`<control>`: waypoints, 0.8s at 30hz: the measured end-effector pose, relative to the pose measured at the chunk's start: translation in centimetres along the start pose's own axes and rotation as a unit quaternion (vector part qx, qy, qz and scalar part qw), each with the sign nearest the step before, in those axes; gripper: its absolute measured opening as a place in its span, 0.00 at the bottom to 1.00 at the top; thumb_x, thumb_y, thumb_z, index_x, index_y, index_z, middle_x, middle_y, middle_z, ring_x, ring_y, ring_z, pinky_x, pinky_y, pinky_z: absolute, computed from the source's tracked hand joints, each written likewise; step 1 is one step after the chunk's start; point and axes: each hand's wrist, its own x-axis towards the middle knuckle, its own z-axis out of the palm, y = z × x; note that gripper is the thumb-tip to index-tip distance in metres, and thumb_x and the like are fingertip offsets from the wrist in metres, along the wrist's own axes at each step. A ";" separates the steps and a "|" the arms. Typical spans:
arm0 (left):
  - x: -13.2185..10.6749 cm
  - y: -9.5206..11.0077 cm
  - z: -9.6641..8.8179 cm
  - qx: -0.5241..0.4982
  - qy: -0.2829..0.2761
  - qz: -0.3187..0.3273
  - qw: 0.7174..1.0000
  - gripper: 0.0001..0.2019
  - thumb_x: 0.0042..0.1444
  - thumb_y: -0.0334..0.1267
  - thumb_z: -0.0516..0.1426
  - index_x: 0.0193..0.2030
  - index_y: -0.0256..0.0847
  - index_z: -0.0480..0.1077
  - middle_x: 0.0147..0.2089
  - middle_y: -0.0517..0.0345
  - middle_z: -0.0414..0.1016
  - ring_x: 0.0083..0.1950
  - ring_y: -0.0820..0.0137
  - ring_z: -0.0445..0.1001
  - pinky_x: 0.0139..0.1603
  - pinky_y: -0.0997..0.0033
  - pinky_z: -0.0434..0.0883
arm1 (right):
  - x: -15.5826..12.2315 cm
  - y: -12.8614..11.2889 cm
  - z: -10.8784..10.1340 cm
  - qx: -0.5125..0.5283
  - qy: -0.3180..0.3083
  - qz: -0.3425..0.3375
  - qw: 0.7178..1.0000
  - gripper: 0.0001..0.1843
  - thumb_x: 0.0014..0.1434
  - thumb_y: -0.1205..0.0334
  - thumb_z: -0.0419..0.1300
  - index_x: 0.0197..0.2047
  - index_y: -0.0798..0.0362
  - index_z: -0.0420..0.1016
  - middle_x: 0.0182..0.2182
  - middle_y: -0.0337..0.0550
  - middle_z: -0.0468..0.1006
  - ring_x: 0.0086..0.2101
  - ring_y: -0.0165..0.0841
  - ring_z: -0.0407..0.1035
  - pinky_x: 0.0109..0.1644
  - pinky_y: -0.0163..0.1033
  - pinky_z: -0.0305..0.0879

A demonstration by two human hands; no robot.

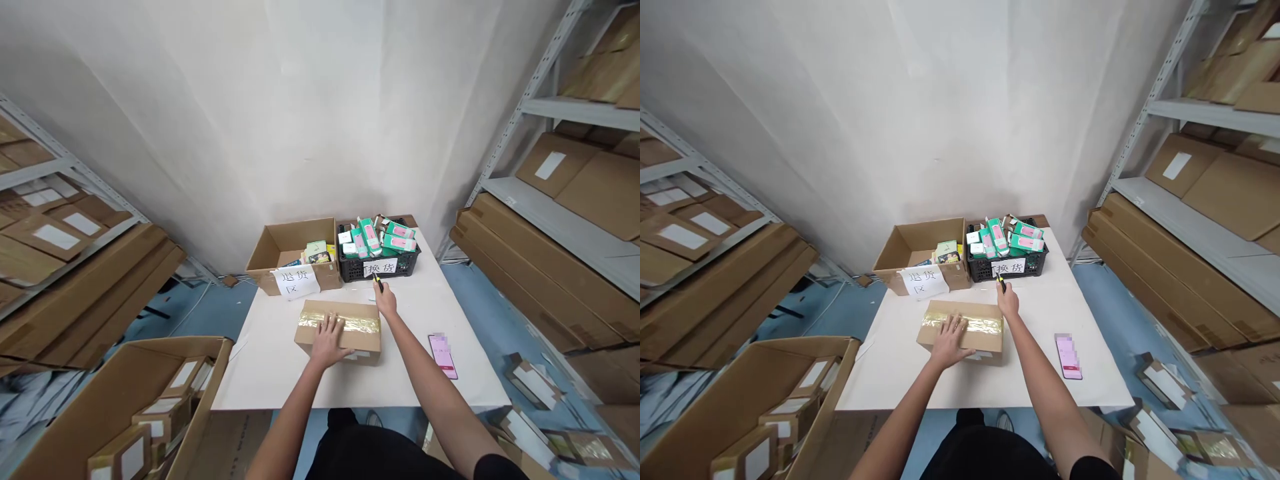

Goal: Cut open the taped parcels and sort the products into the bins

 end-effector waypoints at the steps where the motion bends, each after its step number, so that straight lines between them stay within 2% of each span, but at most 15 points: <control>1: 0.2 -0.4 0.2 -0.008 -0.003 0.010 1.000 0.50 0.55 0.73 0.57 0.79 0.51 0.53 0.82 0.49 0.47 0.81 0.44 0.41 0.77 0.40 0.46 | -0.5 1.4 -0.5 0.028 -0.020 0.016 0.999 0.23 0.76 0.42 0.41 0.48 0.48 0.68 0.33 0.41 0.80 0.33 0.35 0.78 0.37 0.34 0.67; 4: 0.7 -1.0 1.3 -0.015 0.010 0.003 1.000 0.48 0.58 0.73 0.53 0.80 0.55 0.50 0.82 0.53 0.47 0.82 0.47 0.39 0.79 0.41 0.41 | -2.9 5.8 -1.3 0.087 -0.111 0.059 0.988 0.22 0.75 0.44 0.42 0.41 0.49 0.68 0.22 0.33 0.72 0.20 0.31 0.72 0.28 0.31 0.63; 6: 0.8 -0.8 2.1 -0.013 0.030 -0.015 0.999 0.48 0.58 0.73 0.53 0.80 0.55 0.50 0.82 0.54 0.48 0.83 0.48 0.37 0.80 0.42 0.39 | -4.7 7.9 -1.2 0.096 -0.155 0.080 0.980 0.21 0.74 0.44 0.45 0.38 0.49 0.68 0.18 0.30 0.69 0.17 0.30 0.69 0.25 0.31 0.61; 8: 0.8 -0.4 2.8 -0.012 0.045 -0.031 0.998 0.48 0.57 0.74 0.54 0.80 0.55 0.50 0.82 0.54 0.48 0.83 0.47 0.36 0.79 0.41 0.39 | -6.0 8.9 -0.9 0.089 -0.174 0.091 0.977 0.22 0.73 0.43 0.47 0.36 0.49 0.68 0.17 0.30 0.68 0.16 0.29 0.69 0.24 0.31 0.60; 12: 0.7 0.0 3.3 -0.015 0.058 -0.035 0.998 0.47 0.59 0.72 0.53 0.80 0.54 0.50 0.82 0.54 0.47 0.83 0.47 0.36 0.80 0.41 0.39 | -6.5 8.0 -1.0 0.039 -0.183 0.089 0.978 0.23 0.74 0.42 0.48 0.36 0.50 0.71 0.18 0.32 0.71 0.17 0.29 0.70 0.27 0.31 0.60; 18: 0.9 0.0 3.1 -0.013 0.049 -0.041 0.998 0.47 0.60 0.73 0.51 0.80 0.53 0.50 0.82 0.56 0.46 0.83 0.49 0.34 0.80 0.43 0.37 | -6.0 5.4 -2.2 -0.106 -0.163 0.072 0.978 0.23 0.75 0.45 0.48 0.42 0.53 0.75 0.25 0.41 0.78 0.17 0.30 0.69 0.31 0.35 0.61; 24: 0.8 0.0 3.2 -0.015 0.052 -0.040 0.998 0.46 0.59 0.72 0.53 0.79 0.54 0.52 0.82 0.57 0.46 0.83 0.49 0.34 0.80 0.43 0.37 | -6.4 5.2 -3.2 -0.091 -0.227 0.087 0.966 0.22 0.75 0.48 0.48 0.41 0.55 0.74 0.29 0.44 0.80 0.15 0.30 0.69 0.28 0.36 0.61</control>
